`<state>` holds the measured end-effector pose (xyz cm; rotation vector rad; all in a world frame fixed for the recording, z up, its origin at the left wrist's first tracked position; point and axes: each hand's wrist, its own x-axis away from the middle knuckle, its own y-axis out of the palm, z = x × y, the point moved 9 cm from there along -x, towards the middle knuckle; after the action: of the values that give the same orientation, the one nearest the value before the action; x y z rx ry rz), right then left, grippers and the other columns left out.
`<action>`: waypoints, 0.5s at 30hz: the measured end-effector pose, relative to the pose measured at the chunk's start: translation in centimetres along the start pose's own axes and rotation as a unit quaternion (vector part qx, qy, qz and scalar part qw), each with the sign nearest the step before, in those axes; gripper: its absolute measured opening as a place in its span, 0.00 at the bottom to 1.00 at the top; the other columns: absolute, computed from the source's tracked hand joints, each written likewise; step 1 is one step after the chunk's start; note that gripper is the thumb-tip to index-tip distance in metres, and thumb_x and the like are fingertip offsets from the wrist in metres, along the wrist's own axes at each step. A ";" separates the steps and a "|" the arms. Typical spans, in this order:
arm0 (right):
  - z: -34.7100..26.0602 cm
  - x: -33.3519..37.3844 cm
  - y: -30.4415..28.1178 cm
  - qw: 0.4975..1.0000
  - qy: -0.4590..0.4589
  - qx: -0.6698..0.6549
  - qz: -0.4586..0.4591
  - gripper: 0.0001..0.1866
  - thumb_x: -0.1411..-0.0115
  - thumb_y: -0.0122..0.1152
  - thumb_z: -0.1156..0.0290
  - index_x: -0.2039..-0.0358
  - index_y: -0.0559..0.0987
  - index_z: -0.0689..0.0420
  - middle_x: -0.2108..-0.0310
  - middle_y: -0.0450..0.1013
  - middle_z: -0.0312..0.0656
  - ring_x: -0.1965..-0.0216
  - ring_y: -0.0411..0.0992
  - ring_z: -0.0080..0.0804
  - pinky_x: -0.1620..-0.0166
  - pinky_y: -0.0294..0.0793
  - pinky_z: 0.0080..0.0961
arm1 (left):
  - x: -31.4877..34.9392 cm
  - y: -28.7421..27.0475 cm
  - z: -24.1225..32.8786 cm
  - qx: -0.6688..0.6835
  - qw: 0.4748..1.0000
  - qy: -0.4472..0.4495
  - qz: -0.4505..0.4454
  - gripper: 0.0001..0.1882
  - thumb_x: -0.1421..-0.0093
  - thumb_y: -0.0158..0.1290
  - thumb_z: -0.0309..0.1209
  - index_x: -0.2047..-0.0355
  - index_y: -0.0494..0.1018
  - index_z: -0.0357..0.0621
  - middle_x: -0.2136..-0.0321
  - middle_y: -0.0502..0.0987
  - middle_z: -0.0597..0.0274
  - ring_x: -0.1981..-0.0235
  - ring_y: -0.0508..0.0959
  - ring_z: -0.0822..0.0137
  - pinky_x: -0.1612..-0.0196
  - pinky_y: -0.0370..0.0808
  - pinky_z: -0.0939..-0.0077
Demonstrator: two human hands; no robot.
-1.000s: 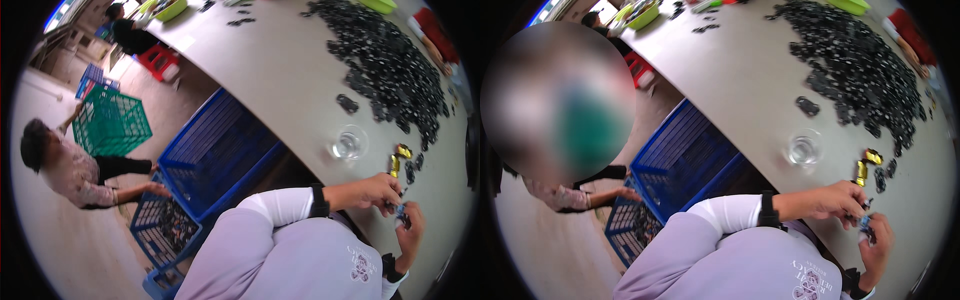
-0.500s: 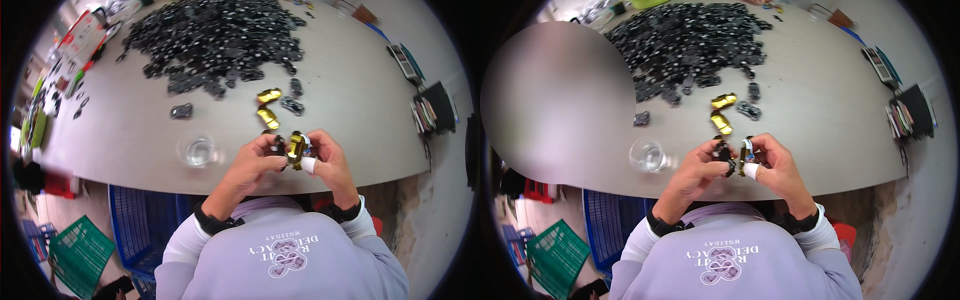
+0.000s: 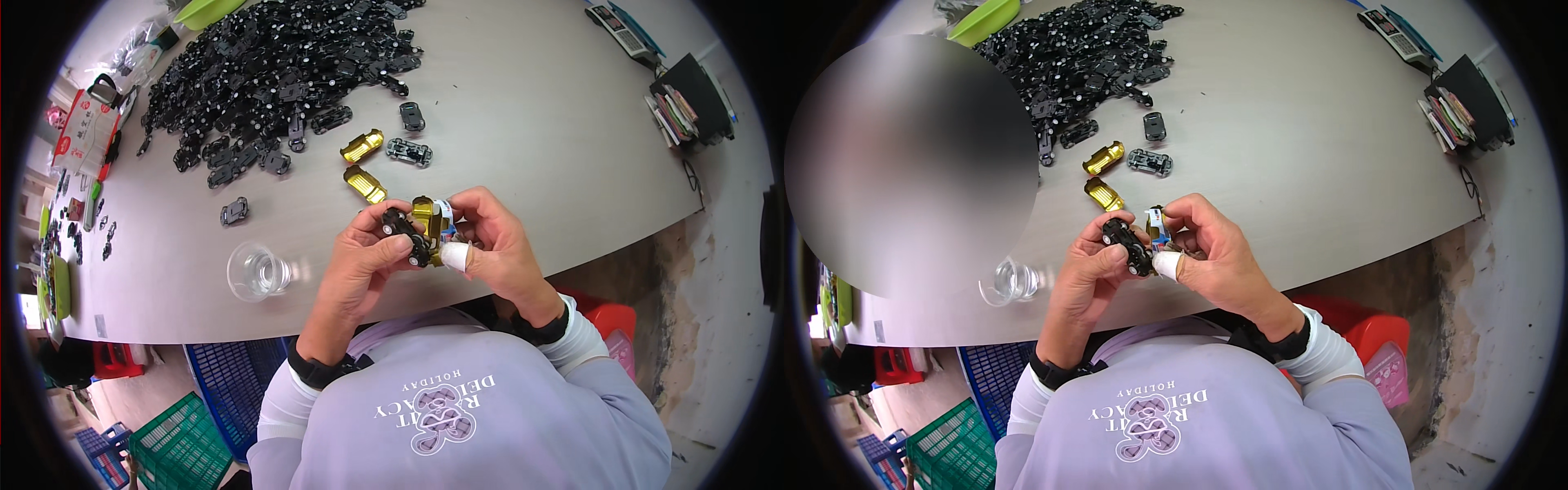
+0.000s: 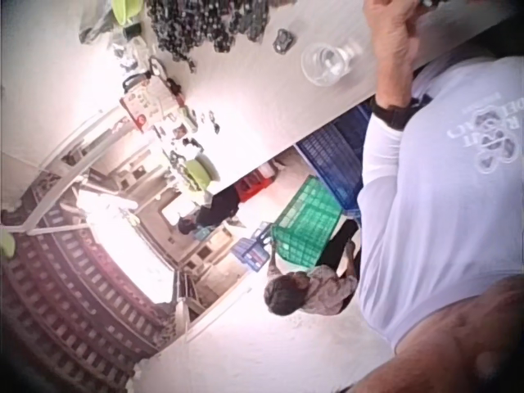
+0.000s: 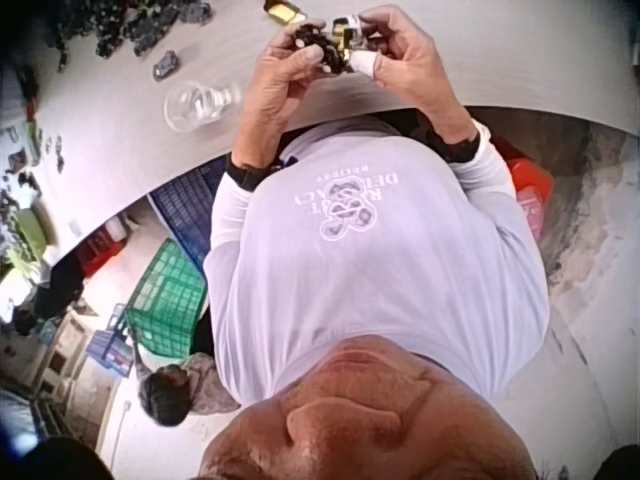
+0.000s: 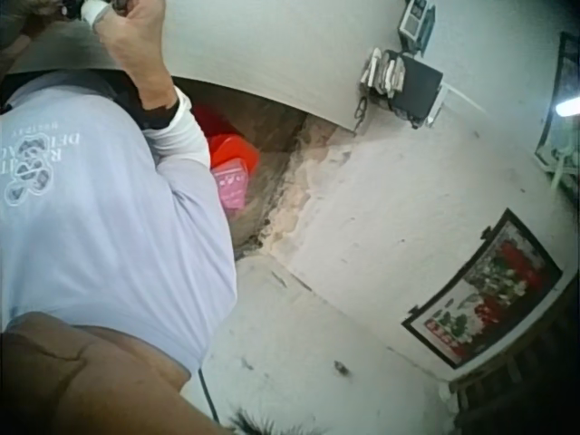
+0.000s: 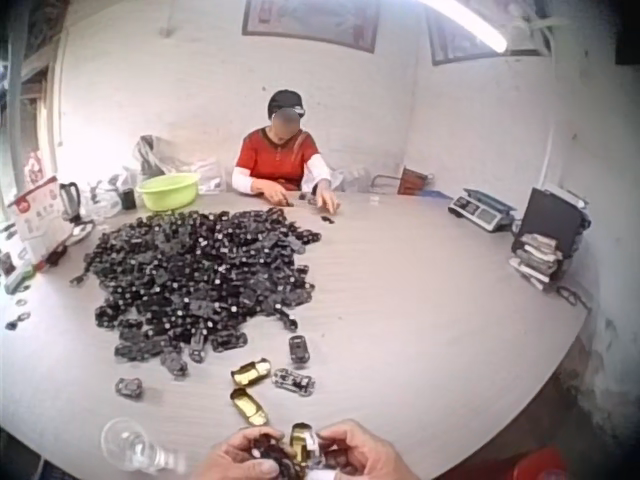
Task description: Sorting and assembling small toy car parts at a workshop table.
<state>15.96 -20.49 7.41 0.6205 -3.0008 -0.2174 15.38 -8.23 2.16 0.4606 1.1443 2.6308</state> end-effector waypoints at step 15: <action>-0.3 0.4 -0.3 0.992 -0.087 0.090 0.019 0.18 0.48 0.58 0.78 0.57 0.64 0.60 0.67 0.68 0.36 0.68 0.68 0.17 0.64 0.70 0.17 | 0.0 0.7 0.3 -0.027 1.000 0.006 0.012 0.21 0.48 0.57 0.20 0.53 0.68 0.39 0.62 0.74 0.57 0.64 0.78 0.66 0.64 0.82 0.69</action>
<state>15.76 -21.00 7.71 0.5877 -3.2234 0.0029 15.40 -8.47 2.91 0.4519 1.0761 2.6810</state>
